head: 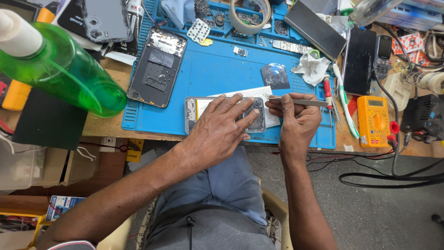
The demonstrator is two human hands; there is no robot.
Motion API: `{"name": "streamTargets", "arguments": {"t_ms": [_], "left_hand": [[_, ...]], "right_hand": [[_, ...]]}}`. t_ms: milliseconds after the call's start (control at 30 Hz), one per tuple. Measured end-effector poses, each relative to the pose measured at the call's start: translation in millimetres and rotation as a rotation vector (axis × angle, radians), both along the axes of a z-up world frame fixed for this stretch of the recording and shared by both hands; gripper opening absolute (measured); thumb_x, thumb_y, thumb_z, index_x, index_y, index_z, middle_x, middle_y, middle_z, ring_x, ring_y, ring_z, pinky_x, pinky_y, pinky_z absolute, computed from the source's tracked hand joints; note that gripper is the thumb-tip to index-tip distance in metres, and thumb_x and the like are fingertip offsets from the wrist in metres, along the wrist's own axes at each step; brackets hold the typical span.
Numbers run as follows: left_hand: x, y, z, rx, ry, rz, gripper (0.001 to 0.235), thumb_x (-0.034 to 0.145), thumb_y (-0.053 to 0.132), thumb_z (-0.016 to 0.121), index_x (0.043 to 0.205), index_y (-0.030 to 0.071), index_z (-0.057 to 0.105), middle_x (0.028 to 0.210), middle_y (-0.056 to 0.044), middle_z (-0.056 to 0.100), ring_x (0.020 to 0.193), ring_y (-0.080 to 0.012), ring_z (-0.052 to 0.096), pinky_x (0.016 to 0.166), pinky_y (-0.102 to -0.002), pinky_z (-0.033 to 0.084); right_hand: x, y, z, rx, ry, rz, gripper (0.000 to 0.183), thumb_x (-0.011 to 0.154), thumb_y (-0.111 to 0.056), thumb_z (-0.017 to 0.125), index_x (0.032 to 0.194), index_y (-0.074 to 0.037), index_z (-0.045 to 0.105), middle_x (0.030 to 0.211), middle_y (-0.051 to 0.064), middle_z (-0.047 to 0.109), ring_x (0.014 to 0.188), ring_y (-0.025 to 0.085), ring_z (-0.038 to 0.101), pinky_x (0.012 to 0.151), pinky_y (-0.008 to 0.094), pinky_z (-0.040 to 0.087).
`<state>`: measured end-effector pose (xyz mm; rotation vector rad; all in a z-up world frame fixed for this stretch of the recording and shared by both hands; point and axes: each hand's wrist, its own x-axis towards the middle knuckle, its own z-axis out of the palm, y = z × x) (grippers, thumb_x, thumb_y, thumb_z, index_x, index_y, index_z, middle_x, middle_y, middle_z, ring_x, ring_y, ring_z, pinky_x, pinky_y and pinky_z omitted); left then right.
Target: The person disassembles a smartphone, removes the battery, cleans the interior with a cloth, and reassembles the device. They use a screwdriver and a plastic pry tool to open the case and handle the internal components.
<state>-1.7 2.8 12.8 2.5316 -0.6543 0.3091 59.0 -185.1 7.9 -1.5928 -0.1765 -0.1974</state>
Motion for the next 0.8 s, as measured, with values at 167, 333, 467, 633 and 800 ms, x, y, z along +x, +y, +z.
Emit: {"name": "streamTargets", "arguments": {"t_ms": [167,333,467,633,800], "left_hand": [[19.3,6.6,15.2,-0.196,0.065,0.070,0.040,0.095,0.016,0.068,0.132,0.003,0.063,0.138,-0.017,0.060,0.118,-0.0350,0.063,0.100,-0.048,0.051],[65.8,-1.1,27.9,-0.246,0.194,-0.008,0.018,0.095,0.018,0.070,0.110,0.009,0.071,0.105,-0.009,0.073,0.100,-0.0306,0.070,0.087,-0.044,0.055],[82.1,-12.9,20.7,-0.244,0.144,-0.083,0.013,0.093,0.020,0.073,0.098,0.007,0.070,0.088,-0.010,0.071,0.085,-0.0311,0.069,0.077,-0.045,0.054],[90.4,9.3,30.4,-0.040,0.051,0.085,0.026,0.108,0.028,0.066,0.091,0.007,0.064,0.084,-0.010,0.065,0.082,-0.0276,0.064,0.078,-0.045,0.052],[56.7,42.8,34.6,0.110,0.003,0.013,0.040,0.087,0.035,0.078,0.111,0.007,0.063,0.103,-0.013,0.065,0.097,-0.0328,0.062,0.082,-0.050,0.048]], "right_hand": [[-0.9,-6.8,-5.0,0.044,-0.034,0.004,0.017,0.106,-0.010,0.064,0.110,0.002,0.052,0.093,0.021,0.074,0.087,0.025,0.079,0.075,0.033,0.067],[-2.1,-14.3,-5.4,0.094,-0.078,0.075,0.017,0.109,-0.010,0.064,0.112,0.001,0.052,0.095,0.021,0.074,0.087,0.026,0.078,0.077,0.033,0.067],[-2.7,-30.2,5.0,0.235,-0.014,0.096,0.021,0.105,-0.010,0.066,0.116,-0.001,0.051,0.093,0.018,0.073,0.080,0.025,0.077,0.072,0.032,0.065],[12.2,-69.2,38.4,-0.192,0.032,-0.019,0.040,0.103,-0.011,0.067,0.137,0.003,0.051,0.092,0.016,0.074,0.076,0.020,0.075,0.065,0.030,0.062],[24.9,-88.8,36.4,-0.937,0.254,-0.022,0.054,0.095,-0.021,0.072,0.143,-0.002,0.058,0.072,0.012,0.075,0.059,0.016,0.068,0.056,0.031,0.050]]}}
